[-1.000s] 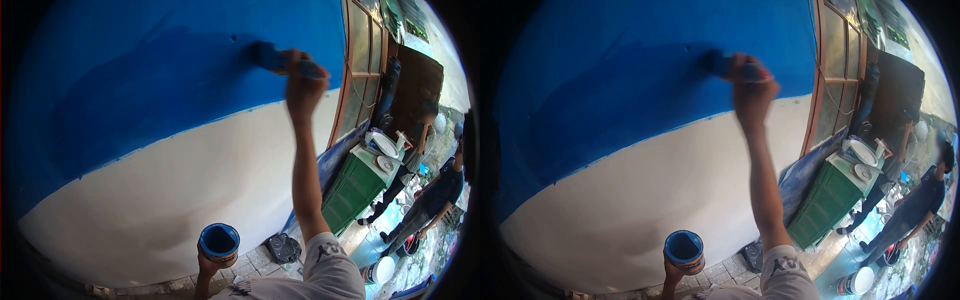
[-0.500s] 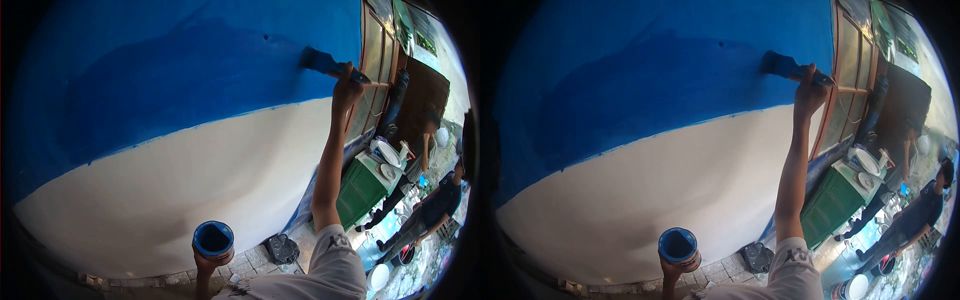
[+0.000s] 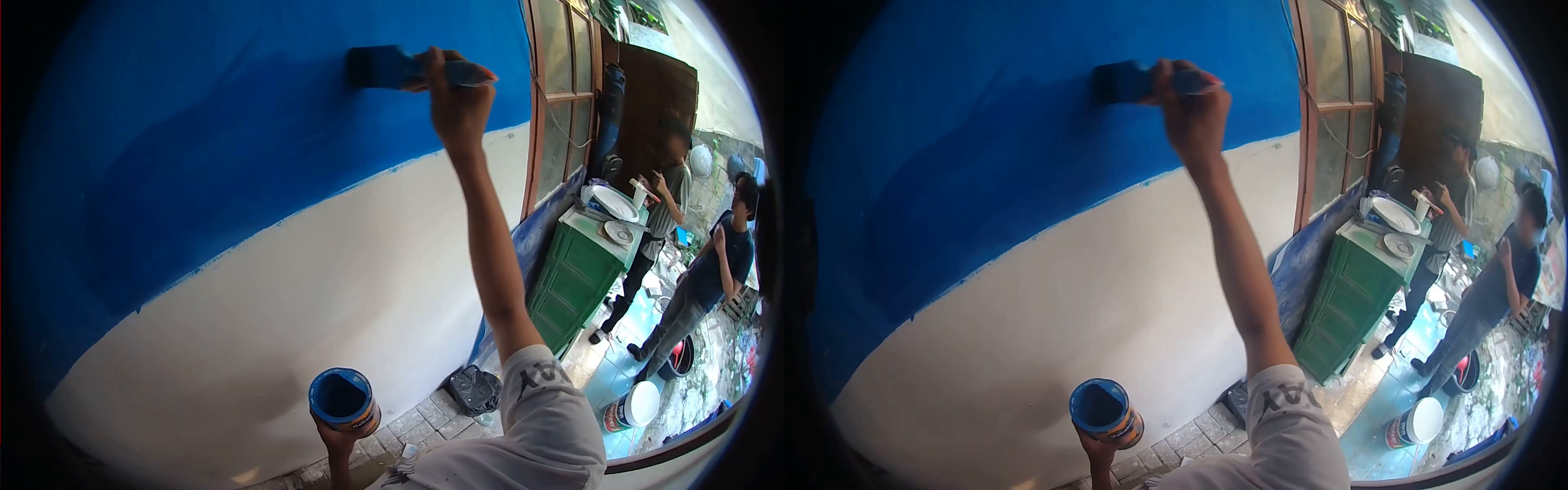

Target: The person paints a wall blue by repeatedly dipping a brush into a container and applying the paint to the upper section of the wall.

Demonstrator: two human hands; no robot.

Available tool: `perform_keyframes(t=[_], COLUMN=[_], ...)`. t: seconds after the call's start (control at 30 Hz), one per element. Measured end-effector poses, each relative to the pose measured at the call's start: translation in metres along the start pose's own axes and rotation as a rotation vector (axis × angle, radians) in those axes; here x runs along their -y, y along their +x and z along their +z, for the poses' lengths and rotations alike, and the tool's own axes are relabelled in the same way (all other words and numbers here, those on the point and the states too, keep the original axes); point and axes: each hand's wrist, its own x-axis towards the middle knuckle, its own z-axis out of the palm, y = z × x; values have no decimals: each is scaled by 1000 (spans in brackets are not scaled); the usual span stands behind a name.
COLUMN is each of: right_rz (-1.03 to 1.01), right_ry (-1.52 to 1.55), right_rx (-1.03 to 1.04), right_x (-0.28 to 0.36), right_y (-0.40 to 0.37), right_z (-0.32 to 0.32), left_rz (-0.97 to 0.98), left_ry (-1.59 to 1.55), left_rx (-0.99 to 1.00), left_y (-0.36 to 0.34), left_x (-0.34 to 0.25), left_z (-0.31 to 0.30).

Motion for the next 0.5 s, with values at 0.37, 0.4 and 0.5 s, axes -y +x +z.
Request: perform_keyframes(t=[0.37, 0.4, 0.5], right_rz=[127, 207, 279], right_ry=[-571, -387, -352], right_rx=[17, -41, -7], right_x=[-46, -44, -43], right_y=[24, 24, 23], right_z=[-118, -120, -129], left_rz=[-7, 3, -4], left_ry=[-83, -74, -63], left_rx=[68, 90, 102], left_y=[-22, -22, -20], left_x=[12, 13, 12], left_z=[25, 28, 42])
